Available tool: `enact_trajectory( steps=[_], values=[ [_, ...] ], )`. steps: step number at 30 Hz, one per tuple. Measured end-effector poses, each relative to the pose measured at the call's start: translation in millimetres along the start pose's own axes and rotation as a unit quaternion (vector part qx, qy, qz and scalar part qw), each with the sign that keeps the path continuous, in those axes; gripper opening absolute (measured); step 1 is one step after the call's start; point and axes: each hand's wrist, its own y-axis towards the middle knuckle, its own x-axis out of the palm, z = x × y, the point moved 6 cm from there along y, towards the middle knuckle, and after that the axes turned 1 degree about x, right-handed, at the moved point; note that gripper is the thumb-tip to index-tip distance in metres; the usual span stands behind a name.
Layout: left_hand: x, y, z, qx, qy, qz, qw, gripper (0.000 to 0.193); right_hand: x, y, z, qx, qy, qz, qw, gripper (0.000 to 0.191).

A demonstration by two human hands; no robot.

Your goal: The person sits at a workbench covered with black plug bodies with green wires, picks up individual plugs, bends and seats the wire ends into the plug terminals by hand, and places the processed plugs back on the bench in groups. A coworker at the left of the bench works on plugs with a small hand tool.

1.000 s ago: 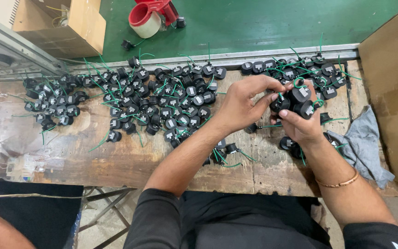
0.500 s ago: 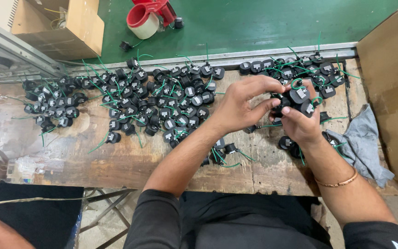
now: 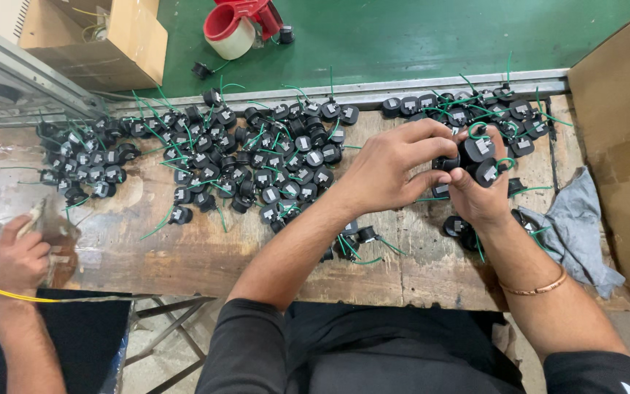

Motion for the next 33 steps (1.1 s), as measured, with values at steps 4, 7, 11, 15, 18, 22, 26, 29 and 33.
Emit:
enact_trajectory(
  steps=[4, 7, 11, 15, 18, 22, 26, 29, 33],
  values=[
    [0.0, -0.9, 1.4, 0.02, -0.007, 0.017, 1.0, 0.029, 0.2, 0.0, -0.5, -0.009, 0.005, 0.004, 1.0, 0.066],
    [0.4, -1.3, 2.6, 0.04, -0.011, 0.032, 0.999, 0.024, 1.7, -0.2, -0.8, -0.009, 0.007, 0.002, 1.0, 0.066],
    [1.8, -1.3, 1.3, 0.045, -0.012, 0.038, 0.998, 0.019, 4.3, 0.3, -2.3, -0.012, 0.01, -0.003, 1.0, 0.066],
    [2.6, -1.0, 0.7, 0.035, -0.028, 0.035, 0.998, 0.027, 1.7, -0.2, -2.4, -0.013, 0.015, 0.01, 1.0, 0.068],
    [0.1, -0.8, 2.1, 0.035, -0.049, 0.035, 0.998, 0.038, -2.3, -0.9, -2.6, -0.014, 0.014, 0.022, 1.0, 0.07],
    [-5.5, 0.0, 1.9, 0.031, -0.055, 0.039, 0.997, 0.05, -1.5, -1.1, -4.5, -0.018, -0.01, 0.0, 1.0, 0.056],
    [-10.7, 0.0, -1.3, 0.031, -0.065, 0.061, 0.996, 0.053, 7.2, 0.1, -8.0, 0.013, 0.016, -0.024, 1.0, 0.053],
    [-13.3, -1.6, -8.9, 0.002, -0.11, 0.087, 0.99, 0.045, 10.0, 2.0, -8.4, 0.055, 0.066, -0.016, 0.996, 0.057],
    [-16.3, -2.7, -23.0, -0.043, -0.061, 0.125, 0.989, 0.039, 6.2, 2.5, -5.6, 0.117, 0.171, -0.024, 0.978, 0.058]
  ],
)
